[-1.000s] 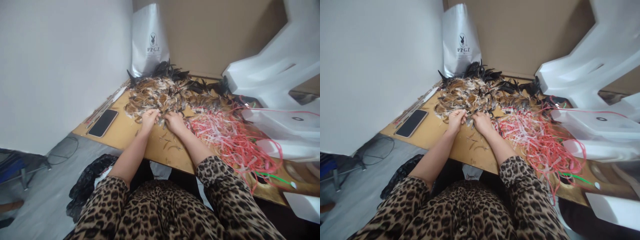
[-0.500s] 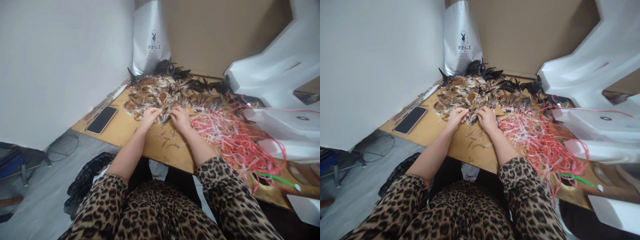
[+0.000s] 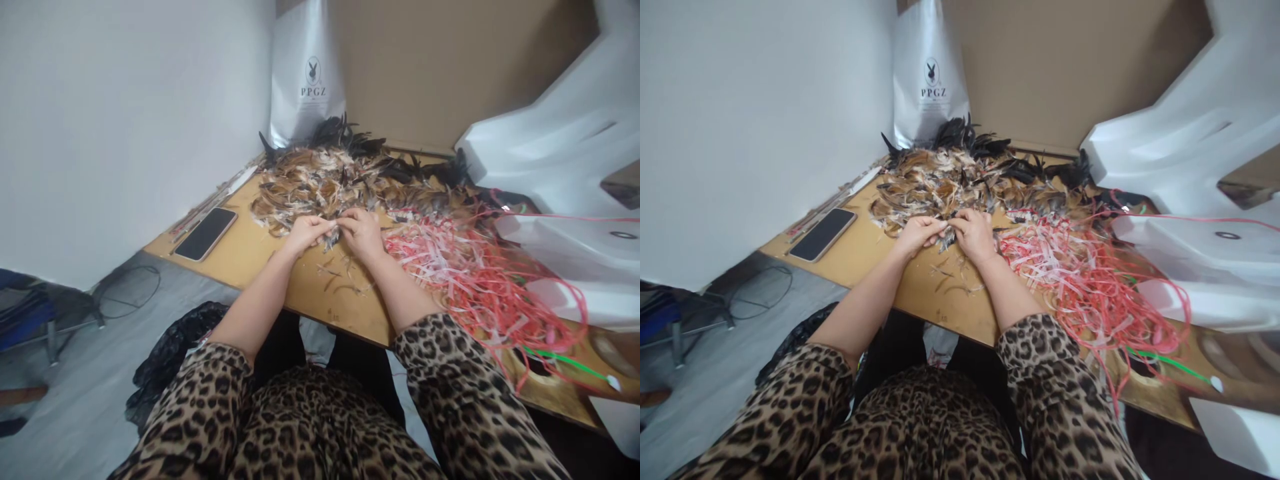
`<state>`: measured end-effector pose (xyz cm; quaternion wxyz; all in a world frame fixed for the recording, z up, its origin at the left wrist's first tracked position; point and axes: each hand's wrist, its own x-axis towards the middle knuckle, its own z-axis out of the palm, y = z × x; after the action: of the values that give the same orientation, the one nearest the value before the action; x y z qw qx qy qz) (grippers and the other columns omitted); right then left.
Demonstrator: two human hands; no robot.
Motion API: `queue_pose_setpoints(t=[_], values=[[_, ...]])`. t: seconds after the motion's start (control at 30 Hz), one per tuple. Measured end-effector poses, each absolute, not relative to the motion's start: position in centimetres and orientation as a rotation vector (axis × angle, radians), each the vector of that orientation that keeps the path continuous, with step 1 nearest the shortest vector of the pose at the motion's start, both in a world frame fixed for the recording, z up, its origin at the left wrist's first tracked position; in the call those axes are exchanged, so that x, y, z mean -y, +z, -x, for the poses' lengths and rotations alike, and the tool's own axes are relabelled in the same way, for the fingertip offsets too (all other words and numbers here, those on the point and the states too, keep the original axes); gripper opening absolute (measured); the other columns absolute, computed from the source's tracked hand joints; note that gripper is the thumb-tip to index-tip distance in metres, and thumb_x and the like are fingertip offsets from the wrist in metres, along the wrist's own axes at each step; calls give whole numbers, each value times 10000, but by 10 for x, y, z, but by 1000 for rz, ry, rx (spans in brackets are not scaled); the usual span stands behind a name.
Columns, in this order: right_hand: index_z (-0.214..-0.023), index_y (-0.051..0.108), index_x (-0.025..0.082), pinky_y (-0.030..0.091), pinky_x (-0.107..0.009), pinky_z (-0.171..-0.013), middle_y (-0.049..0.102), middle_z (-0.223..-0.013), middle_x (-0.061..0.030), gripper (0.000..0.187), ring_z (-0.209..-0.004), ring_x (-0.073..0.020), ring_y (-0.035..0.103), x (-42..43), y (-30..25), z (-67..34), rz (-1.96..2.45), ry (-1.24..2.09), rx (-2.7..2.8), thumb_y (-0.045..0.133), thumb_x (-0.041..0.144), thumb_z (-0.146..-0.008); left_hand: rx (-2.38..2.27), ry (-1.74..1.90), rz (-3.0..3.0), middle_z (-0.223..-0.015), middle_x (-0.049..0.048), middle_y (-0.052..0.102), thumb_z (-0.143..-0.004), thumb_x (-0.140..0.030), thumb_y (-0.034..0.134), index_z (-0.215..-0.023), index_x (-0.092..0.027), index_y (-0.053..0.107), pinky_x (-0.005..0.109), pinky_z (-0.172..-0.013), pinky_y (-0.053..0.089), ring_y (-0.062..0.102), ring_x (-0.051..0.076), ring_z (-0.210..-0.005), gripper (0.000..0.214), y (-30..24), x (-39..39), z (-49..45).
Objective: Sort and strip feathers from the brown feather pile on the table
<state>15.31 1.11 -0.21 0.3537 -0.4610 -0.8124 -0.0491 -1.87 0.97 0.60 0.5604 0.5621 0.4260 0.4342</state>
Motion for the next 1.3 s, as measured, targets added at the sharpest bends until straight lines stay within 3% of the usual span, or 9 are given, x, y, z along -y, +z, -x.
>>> queue_pose_setpoints(t=[0.27,0.4,0.5,0.73,0.93,1.03,1.13,1.3], values=[[-930,685,258,305,-383,-863,628,-994,-56,209,-945,-197,529,-7,-2,-146,1143,-132,2067,494,288,-848,-932,934,-1261,-650,48,630,-607,-377,733,-727,-92,645,169,-354,185,370,7,-380,321,-1,-11,19],[-1093,611,228,360,-386,-881,562,-1113,-91,298,-1012,-218,518,-9,-2,-146,1143,-29,1891,510,257,-814,-881,973,-1171,-639,36,619,-604,-328,743,-729,-94,641,158,-353,193,372,4,-388,284,-3,-13,20],[-1179,532,193,427,-361,-829,499,-1189,-118,415,-902,-189,555,-14,-4,-148,1145,130,1601,540,282,-774,-869,1021,-1070,-643,32,617,-584,-299,756,-722,-93,640,152,-353,197,397,8,-407,274,-3,-16,21],[-745,637,161,450,-298,-713,628,-730,-27,241,-680,-136,553,-14,3,-136,1082,791,1292,627,393,-683,-877,1115,-999,-640,32,618,-570,-275,760,-701,-95,635,154,-355,203,405,13,-411,256,-1,-17,19],[-779,658,175,409,-246,-595,630,-654,14,311,-572,-95,522,-11,7,-131,979,1242,1116,733,393,-570,-812,1009,-1075,-644,29,615,-600,-289,747,-723,-96,638,152,-368,221,432,22,-438,253,-2,-13,18],[-698,637,171,401,-244,-568,612,-596,21,273,-533,-92,513,-14,5,-134,891,1389,1114,751,378,-563,-761,918,-1091,-646,30,613,-600,-283,749,-713,-91,634,145,-375,236,444,22,-453,251,-3,-12,18],[-608,598,169,379,-236,-535,585,-538,28,255,-495,-85,493,-15,6,-136,844,1451,1110,757,363,-566,-749,885,-1101,-678,42,627,-615,-287,743,-723,-86,636,139,-386,269,466,23,-472,252,-1,-10,19],[-552,563,165,304,-212,-471,551,-494,37,296,-452,-61,423,-16,10,-139,899,1399,1107,768,378,-538,-789,905,-1054,-857,90,670,-637,-305,731,-904,-100,656,153,-467,392,548,47,-554,344,4,-10,21]])
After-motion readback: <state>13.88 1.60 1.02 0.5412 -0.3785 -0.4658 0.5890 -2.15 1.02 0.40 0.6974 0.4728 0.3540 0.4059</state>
